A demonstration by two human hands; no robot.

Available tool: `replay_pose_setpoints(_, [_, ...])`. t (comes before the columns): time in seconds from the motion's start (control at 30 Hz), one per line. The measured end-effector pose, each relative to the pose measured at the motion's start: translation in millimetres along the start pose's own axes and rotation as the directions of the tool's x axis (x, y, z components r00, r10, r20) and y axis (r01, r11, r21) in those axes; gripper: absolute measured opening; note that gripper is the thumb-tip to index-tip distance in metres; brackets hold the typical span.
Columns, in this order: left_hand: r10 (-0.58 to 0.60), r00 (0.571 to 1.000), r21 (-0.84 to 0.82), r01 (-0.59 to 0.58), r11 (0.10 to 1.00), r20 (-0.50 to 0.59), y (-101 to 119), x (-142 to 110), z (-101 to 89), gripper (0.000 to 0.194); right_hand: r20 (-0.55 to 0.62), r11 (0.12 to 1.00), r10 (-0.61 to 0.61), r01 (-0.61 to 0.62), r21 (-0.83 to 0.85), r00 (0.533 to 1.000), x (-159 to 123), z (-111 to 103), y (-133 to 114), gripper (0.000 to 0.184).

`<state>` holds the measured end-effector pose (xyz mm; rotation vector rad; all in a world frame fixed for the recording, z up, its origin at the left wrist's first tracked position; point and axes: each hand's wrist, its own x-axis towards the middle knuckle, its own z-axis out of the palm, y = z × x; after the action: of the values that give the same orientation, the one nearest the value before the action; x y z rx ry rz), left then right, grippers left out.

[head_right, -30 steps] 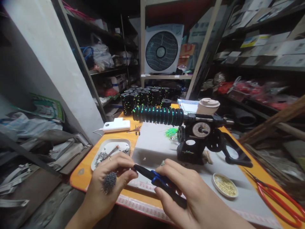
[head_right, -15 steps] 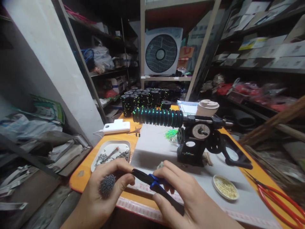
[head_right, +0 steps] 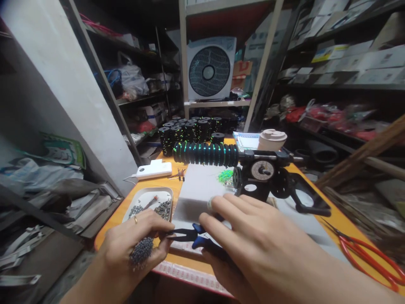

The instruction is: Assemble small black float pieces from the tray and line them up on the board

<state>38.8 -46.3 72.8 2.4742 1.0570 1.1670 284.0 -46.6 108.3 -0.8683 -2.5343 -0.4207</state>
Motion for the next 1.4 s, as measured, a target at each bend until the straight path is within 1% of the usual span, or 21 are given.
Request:
replay_pose_setpoints(0.1, [-0.018, 0.999, 0.029, 0.017, 0.999, 0.028, 1, -1, -4.9, 0.016, -0.028, 0.998, -0.064, 0.063, -0.031, 0.998, 7, -3, -5, 0.024])
replay_pose_setpoints(0.17, [-0.026, 0.999, 0.05, 0.025, 0.998, 0.039, 2, -2, -7.7, 0.017, -0.058, 0.997, -0.07, 0.067, -0.043, 0.996, 10, -4, -8, 0.023])
replay_pose_setpoints(0.3, [-0.054, 0.997, 0.082, 0.05, 0.995, 0.048, 5, -2, -13.2, 0.017, -0.105, 0.995, -0.072, 0.065, -0.072, 0.992, 15, -7, -14, 0.023])
replay_pose_setpoints(0.4, [-0.09, 0.994, 0.08, 0.085, 0.993, 0.054, 8, -1, -15.7, 0.017, -0.137, 0.996, -0.046, 0.034, -0.085, 0.99, 17, -8, -17, 0.025])
replay_pose_setpoints(0.53, [-0.117, 0.991, 0.071, 0.112, 0.991, 0.068, 10, 2, -15.3, 0.016, -0.141, 0.997, -0.02, 0.009, -0.08, 0.99, 15, -8, -19, 0.023])
replay_pose_setpoints(0.63, [-0.143, 0.988, 0.069, 0.139, 0.988, 0.058, 11, 6, -14.4, 0.014, -0.176, 0.996, -0.024, 0.007, -0.094, 0.984, 12, -8, -18, 0.023])
replay_pose_setpoints(0.7, [-0.135, 0.988, 0.083, 0.129, 0.988, 0.07, 11, 8, -14.8, 0.013, -0.186, 0.995, -0.022, 0.004, -0.097, 0.982, 11, -8, -16, 0.023])
replay_pose_setpoints(0.83, [-0.099, 0.991, 0.117, 0.088, 0.989, 0.091, 11, 10, -16.9, 0.015, -0.171, 0.995, -0.021, 0.005, -0.098, 0.985, 10, -9, -15, 0.021])
replay_pose_setpoints(1.0, [-0.087, 0.991, 0.131, 0.072, 0.989, 0.105, 11, 10, -18.5, 0.017, -0.155, 0.995, -0.047, 0.032, -0.097, 0.987, 13, -10, -16, 0.02])
replay_pose_setpoints(1.17, [-0.092, 0.987, 0.13, 0.075, 0.989, 0.133, 10, 12, -18.4, 0.02, -0.095, 0.996, -0.033, 0.024, -0.091, 0.995, 16, -10, -15, 0.009])
replay_pose_setpoints(1.27, [-0.105, 0.982, 0.136, 0.084, 0.987, 0.158, 10, 12, -19.3, 0.018, -0.067, 0.991, -0.058, 0.05, -0.126, 0.996, 18, -10, -16, 0.008])
replay_pose_setpoints(1.4, [-0.124, 0.968, 0.144, 0.094, 0.985, 0.218, 11, 11, -20.7, 0.015, -0.083, 0.97, -0.109, 0.088, -0.227, 0.991, 20, -14, -22, 0.009])
